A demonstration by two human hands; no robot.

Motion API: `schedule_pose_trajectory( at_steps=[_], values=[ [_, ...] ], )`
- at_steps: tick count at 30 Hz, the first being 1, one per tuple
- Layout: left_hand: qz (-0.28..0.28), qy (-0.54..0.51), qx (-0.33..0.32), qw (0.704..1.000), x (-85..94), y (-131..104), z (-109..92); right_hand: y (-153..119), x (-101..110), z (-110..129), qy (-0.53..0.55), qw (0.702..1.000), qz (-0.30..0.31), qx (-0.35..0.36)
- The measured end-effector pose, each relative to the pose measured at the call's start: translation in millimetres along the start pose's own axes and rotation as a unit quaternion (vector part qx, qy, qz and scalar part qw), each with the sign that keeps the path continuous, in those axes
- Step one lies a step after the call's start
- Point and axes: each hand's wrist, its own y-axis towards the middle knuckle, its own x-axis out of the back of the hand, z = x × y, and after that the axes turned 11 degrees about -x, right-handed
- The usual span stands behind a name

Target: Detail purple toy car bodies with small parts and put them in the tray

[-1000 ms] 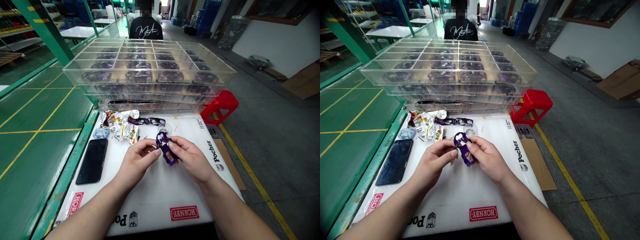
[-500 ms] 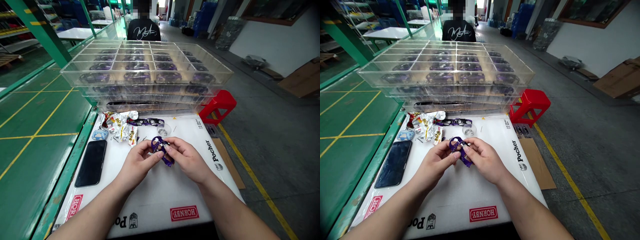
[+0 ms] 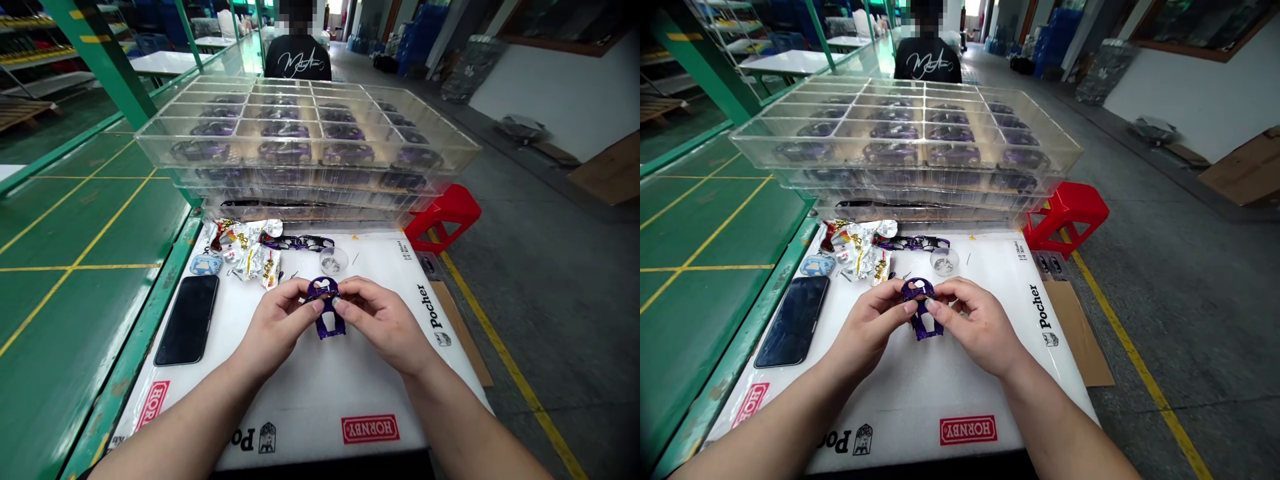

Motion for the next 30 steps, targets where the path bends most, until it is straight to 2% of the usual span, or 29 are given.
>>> schedule_pose_trajectory(
  at_steps=[7,15,20,23,26,30],
  values=[
    [-0.009,-0.059,0.022,0.998,-0.9,-1,-1,1,2,4,0.03,0.999,0.02,0.028],
    [0.003,-0.196,0.117,0.974,-2.6,1,-5,-1,4,6,0.022,0.998,0.023,0.051],
    [0.025,-0.23,0.126,0.965,-4.2,1,-6,-2,4,6,0.011,0.998,0.022,0.056],
    [0.013,-0.231,0.144,0.962,-5.5,1,-6,-1,5,6,-0.006,0.999,0.009,0.048],
    [-0.009,-0.201,0.172,0.964,-5.3,3,-2,9,12,1,-0.033,0.997,-0.069,0.022],
    [-0.038,-0.152,0.231,0.96,-2.8,5,7,37,37,-20,-0.073,0.961,-0.268,-0.016]
  ],
)
